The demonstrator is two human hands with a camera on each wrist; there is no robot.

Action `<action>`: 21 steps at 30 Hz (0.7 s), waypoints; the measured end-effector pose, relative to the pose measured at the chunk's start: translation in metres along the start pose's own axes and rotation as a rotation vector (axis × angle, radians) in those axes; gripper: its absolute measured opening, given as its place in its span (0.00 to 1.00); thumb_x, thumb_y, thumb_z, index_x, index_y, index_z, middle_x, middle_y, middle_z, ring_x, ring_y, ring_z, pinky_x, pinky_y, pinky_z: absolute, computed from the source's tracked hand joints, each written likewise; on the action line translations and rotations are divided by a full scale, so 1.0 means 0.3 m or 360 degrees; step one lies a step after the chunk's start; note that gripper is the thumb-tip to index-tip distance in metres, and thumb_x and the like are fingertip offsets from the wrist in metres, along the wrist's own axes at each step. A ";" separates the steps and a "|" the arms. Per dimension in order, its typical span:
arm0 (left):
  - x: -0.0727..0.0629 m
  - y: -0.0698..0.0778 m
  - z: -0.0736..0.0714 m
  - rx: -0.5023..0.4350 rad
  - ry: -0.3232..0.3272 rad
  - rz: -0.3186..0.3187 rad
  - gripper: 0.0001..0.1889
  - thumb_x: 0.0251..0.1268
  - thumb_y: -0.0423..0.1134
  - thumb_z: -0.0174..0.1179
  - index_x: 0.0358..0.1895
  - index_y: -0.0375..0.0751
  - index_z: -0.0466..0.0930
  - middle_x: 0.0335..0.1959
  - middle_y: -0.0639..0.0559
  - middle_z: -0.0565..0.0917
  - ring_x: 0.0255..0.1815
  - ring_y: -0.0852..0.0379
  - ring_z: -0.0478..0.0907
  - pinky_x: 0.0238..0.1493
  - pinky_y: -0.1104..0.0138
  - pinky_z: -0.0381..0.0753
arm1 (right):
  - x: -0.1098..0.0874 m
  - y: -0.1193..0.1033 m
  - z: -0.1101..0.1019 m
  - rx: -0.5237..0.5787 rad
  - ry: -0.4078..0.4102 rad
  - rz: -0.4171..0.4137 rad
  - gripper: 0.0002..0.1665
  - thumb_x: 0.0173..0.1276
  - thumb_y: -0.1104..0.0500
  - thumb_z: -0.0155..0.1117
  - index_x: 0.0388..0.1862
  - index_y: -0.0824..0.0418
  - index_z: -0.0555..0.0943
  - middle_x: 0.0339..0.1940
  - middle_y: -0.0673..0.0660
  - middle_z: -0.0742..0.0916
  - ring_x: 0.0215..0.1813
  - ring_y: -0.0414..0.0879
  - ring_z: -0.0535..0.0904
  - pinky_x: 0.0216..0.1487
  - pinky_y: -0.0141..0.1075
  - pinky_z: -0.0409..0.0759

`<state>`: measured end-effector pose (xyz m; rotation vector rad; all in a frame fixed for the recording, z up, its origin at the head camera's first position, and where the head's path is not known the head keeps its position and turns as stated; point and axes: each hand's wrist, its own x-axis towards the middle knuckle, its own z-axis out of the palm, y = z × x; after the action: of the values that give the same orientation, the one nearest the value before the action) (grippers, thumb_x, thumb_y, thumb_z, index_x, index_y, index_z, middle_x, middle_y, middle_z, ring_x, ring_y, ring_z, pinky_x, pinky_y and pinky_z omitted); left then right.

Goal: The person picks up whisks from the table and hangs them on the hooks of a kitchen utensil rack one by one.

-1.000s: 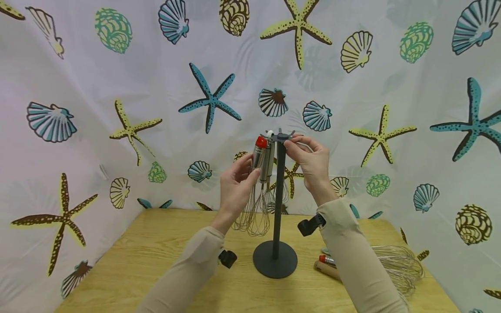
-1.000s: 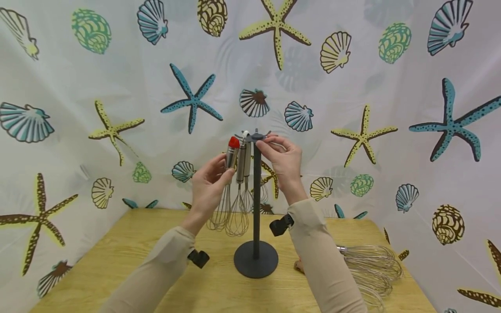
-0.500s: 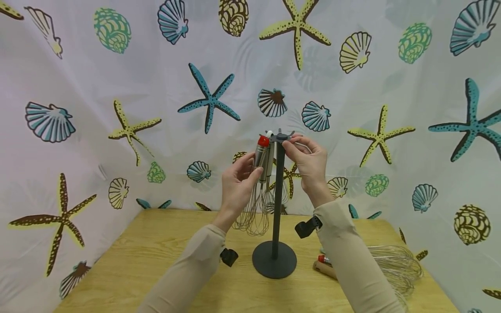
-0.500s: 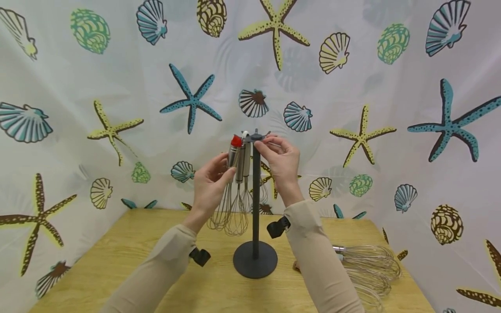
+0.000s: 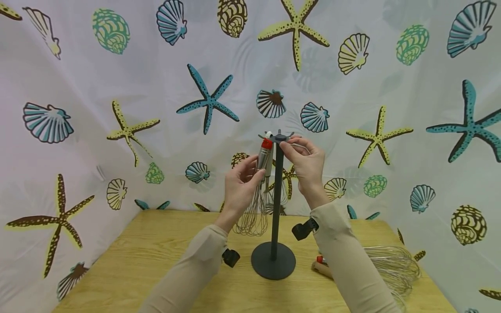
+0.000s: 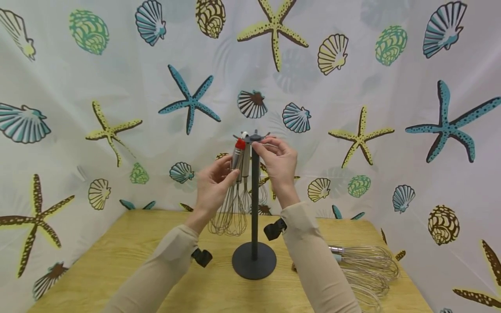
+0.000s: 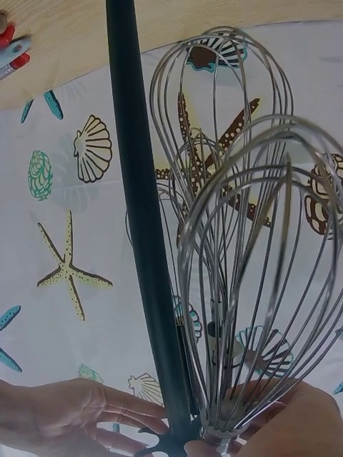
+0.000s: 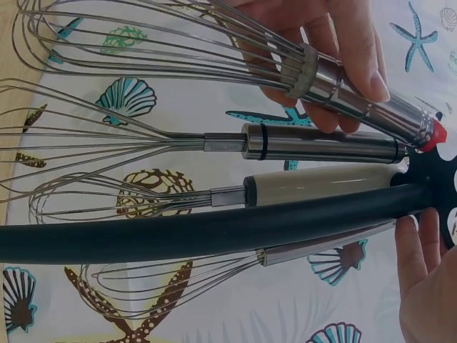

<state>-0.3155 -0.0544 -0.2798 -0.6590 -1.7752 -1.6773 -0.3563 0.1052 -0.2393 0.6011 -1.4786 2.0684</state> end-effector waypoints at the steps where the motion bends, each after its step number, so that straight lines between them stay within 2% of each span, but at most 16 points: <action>1: 0.000 -0.002 0.001 -0.0005 -0.0004 -0.0002 0.21 0.65 0.27 0.62 0.62 0.35 0.76 0.52 0.35 0.83 0.47 0.41 0.82 0.47 0.65 0.81 | -0.001 0.001 0.001 -0.0005 0.0007 -0.0005 0.07 0.59 0.66 0.73 0.33 0.58 0.83 0.49 0.57 0.84 0.39 0.38 0.86 0.49 0.33 0.84; 10: 0.006 -0.015 0.004 -0.0051 -0.0050 -0.0043 0.22 0.67 0.28 0.61 0.64 0.36 0.75 0.54 0.36 0.82 0.49 0.42 0.82 0.46 0.69 0.81 | -0.006 0.008 0.013 -0.0077 0.0058 -0.0072 0.07 0.59 0.65 0.74 0.35 0.61 0.83 0.49 0.55 0.84 0.37 0.36 0.85 0.46 0.31 0.84; 15: 0.010 -0.015 0.007 -0.0056 -0.0083 -0.0083 0.23 0.67 0.29 0.61 0.65 0.38 0.74 0.55 0.37 0.82 0.50 0.43 0.82 0.49 0.65 0.82 | -0.006 0.008 0.011 -0.0102 0.0053 -0.0086 0.08 0.60 0.64 0.74 0.35 0.64 0.83 0.48 0.56 0.83 0.38 0.36 0.84 0.45 0.30 0.84; 21: 0.010 -0.022 0.009 -0.0037 -0.0099 -0.0094 0.23 0.66 0.31 0.62 0.65 0.39 0.74 0.53 0.38 0.81 0.51 0.45 0.80 0.54 0.57 0.81 | 0.004 0.005 -0.004 -0.0089 -0.0004 -0.0043 0.06 0.60 0.64 0.73 0.34 0.60 0.83 0.49 0.59 0.83 0.42 0.38 0.84 0.48 0.33 0.84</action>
<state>-0.3225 -0.0524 -0.2824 -0.6818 -1.8374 -1.7364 -0.3583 0.1062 -0.2401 0.5987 -1.5166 1.9995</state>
